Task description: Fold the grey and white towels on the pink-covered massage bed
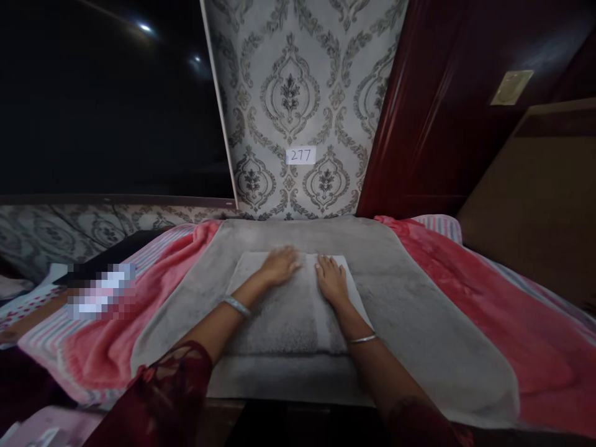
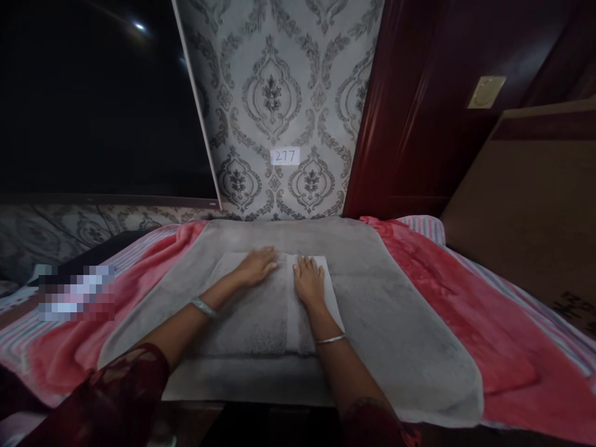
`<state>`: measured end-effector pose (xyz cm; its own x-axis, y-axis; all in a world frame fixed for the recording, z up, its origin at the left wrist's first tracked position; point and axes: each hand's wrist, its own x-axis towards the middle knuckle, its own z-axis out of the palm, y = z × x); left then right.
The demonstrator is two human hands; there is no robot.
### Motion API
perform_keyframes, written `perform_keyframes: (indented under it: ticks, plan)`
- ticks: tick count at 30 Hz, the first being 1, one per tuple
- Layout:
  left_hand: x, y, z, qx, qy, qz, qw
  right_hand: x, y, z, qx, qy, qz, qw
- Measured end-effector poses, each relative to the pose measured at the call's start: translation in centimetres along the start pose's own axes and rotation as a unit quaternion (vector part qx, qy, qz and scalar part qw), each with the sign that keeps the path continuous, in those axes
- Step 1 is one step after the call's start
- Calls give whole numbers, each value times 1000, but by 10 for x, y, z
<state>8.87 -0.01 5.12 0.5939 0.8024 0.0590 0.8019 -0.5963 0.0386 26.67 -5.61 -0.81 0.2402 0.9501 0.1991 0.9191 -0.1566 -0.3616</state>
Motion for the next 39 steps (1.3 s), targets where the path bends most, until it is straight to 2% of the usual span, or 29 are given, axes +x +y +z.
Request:
perform_keyframes:
  ticks: [3,5,7,10,15,20,23,25,28,30,31,33,35,37,39]
  plan:
    - [12,28,20,-11,-17,50,999,0,1,0,-2,7,-8,1000]
    - [12,35,33,-14,-17,55,998,0,1,0,-5,5,-11,1000]
    - [11,33,39,-15,-16,54,998,0,1,0,-9,3,-15,1000]
    - [13,18,39,-14,-19,34,999,0,2,1,-17,8,-15,1000]
    - [16,-26,28,-8,-27,-53,998,-1,3,1,-18,10,-13,1000]
    - [-3,-65,19,-4,-35,-119,992,-1,3,-1,-6,8,-13,1000]
    - [-18,-77,9,2,-30,-154,988,-1,4,-1,-1,14,-13,1000]
    - [-28,-76,0,9,-23,-181,983,-1,4,-1,3,15,-13,1000]
    - [-41,-50,-11,24,-5,-202,979,0,4,-1,9,13,-14,1000]
    - [-53,-16,-11,28,15,-152,988,1,5,0,11,14,-13,1000]
    - [-60,4,-7,23,22,-98,995,1,6,0,12,15,-13,1000]
    - [-78,42,7,8,25,-3,1000,2,7,1,15,18,-15,1000]
    - [-96,70,26,-8,6,53,999,2,8,2,18,21,-19,999]
    - [-109,85,44,-12,2,59,998,2,8,3,16,24,-19,999]
    - [-116,87,54,-10,6,47,999,1,8,2,11,23,-18,1000]
